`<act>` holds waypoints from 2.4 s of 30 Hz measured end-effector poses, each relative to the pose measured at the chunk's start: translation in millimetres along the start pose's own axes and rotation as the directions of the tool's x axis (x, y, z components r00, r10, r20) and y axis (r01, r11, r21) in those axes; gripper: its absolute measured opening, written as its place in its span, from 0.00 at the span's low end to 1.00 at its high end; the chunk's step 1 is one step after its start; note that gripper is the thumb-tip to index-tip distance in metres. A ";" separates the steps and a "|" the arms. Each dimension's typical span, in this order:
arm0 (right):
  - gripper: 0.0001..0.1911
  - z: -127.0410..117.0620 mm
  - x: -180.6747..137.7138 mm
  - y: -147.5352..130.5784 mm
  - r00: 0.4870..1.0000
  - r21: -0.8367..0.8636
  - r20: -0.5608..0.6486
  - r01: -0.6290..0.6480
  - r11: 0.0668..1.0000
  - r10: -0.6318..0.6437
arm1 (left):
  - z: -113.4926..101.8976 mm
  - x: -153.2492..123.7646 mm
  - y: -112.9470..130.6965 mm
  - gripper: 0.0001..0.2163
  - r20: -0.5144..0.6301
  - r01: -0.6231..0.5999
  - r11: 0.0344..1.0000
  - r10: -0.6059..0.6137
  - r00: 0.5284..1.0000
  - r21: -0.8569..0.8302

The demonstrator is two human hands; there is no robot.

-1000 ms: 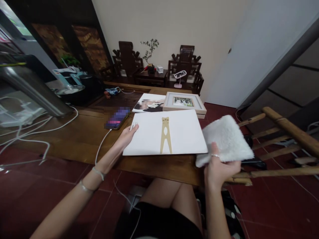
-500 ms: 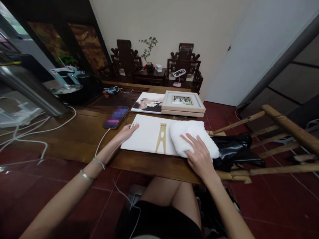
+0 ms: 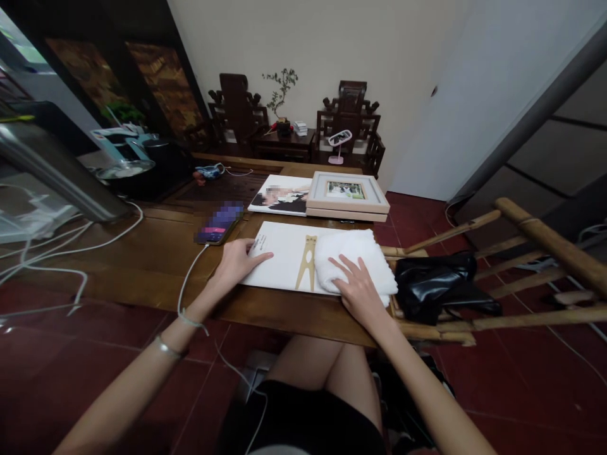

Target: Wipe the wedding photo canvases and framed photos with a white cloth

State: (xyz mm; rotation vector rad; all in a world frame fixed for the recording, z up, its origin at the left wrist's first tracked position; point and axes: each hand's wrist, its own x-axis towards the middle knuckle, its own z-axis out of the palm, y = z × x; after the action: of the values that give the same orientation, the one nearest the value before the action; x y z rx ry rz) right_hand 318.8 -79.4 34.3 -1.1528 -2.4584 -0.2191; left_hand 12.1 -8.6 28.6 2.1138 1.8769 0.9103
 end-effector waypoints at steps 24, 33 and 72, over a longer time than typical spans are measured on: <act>0.21 -2.3 85.1 54.9 0.941 -0.111 0.265 -0.188 0.976 0.212 | 17.8 -4.4 -22.1 0.24 0.179 -0.255 0.940 0.297 0.938 -0.227; 0.23 -16.7 2.8 -1.1 0.964 -0.041 0.259 -0.052 0.998 0.060 | 23.3 -3.1 -22.8 0.24 0.159 -0.244 0.948 0.278 0.947 -0.202; 0.22 -44.7 -33.4 -41.6 0.952 0.080 0.307 -0.016 0.997 -0.009 | 22.3 -6.7 -19.7 0.24 0.141 -0.262 0.942 0.294 0.945 -0.208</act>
State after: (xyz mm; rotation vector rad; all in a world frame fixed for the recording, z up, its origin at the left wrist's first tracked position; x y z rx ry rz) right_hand 319.6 -143.3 61.5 -1.2353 -2.7034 0.0693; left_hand 7.5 -5.2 -1.4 2.2935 1.3759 0.8862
